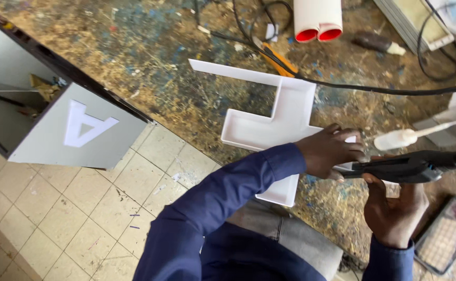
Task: The person applies adhesive from a bottle to the edges of a cross-shaped plastic component, then uses a hot air tool and a utility knife to attach and trim white plastic strips along the sides.
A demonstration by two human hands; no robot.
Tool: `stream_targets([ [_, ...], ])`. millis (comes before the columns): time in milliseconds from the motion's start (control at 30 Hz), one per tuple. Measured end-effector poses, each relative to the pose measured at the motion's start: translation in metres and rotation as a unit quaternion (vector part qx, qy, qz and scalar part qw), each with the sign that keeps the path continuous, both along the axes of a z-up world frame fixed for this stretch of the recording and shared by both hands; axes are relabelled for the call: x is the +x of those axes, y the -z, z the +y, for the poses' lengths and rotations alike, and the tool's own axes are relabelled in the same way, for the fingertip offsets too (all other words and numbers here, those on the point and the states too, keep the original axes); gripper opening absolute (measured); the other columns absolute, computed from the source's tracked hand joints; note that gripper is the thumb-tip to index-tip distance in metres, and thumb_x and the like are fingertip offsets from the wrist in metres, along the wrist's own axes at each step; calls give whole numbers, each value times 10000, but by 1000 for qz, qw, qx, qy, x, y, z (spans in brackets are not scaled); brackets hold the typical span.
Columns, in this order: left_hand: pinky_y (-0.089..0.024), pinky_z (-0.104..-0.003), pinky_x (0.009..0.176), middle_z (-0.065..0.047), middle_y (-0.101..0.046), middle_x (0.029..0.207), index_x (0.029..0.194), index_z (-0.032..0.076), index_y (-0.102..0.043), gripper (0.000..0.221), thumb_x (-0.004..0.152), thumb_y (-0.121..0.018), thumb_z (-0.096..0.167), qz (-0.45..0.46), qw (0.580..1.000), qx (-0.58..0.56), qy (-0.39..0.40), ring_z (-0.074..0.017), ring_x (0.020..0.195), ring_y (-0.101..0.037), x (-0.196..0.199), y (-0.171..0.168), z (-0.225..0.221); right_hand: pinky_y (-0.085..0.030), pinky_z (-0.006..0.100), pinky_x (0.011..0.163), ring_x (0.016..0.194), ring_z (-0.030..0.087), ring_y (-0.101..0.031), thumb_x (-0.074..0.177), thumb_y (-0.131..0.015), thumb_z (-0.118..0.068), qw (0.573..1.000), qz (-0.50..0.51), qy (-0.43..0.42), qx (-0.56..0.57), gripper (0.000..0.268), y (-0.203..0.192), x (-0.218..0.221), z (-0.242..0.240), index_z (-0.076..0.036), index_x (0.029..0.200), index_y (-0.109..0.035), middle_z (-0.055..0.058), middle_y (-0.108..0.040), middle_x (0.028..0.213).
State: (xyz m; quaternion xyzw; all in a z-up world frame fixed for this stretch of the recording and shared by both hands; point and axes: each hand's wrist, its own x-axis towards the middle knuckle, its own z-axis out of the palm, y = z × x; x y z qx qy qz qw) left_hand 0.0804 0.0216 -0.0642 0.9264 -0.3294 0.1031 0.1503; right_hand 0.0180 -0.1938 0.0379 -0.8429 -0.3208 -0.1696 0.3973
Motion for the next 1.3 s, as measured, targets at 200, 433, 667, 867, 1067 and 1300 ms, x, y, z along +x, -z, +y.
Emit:
stream_targets([
  [200,-348,-541,1228,105,-648,1626,1472,345,-654,823,783,-1012,618,68,997,-31,-10,-329,1654,-386,20,-14,12,-598,552,1108,1346,474,-758,1182,-808,73,1000,-2,15,4,261,-3,20,15,112,1428,-730,288,-784,1425],
  [433,-374,-577,1254,106,-699,1586,1520,365,-627,956,607,-899,445,2,993,-108,44,-337,1622,-516,14,0,13,-523,530,1232,1353,442,-732,1097,-818,-68,997,-11,64,-46,335,13,31,4,45,1403,-744,255,-787,1416],
  [667,-388,-634,1111,-49,-703,1451,1307,202,-557,649,693,-758,272,33,992,-111,42,-430,1559,-505,1,-44,26,-557,473,1095,1237,365,-753,1072,-747,-217,999,23,32,-1,251,-7,30,16,-70,1276,-743,144,-803,1322],
  [867,-409,-544,1109,-20,-712,1268,1298,241,-588,589,741,-717,383,28,989,-138,42,-371,1510,-547,-5,-58,28,-620,568,873,938,522,-768,973,-856,-83,995,9,8,102,150,-30,30,29,-22,1080,-771,206,-797,982],
  [1067,-416,-536,1127,2,-717,1272,1219,259,-628,523,723,-729,389,20,992,-123,25,-363,1522,-539,2,-28,25,-618,561,852,927,534,-748,975,-863,-90,994,15,4,110,159,-34,28,32,-16,1069,-759,213,-756,955],
  [1300,-430,-533,1122,22,-706,1255,1226,277,-629,562,681,-724,375,9,991,-133,22,-334,1539,-555,2,-32,26,-608,557,886,945,549,-738,936,-897,-39,995,1,19,99,245,-20,28,30,13,1119,-743,253,-738,965],
])
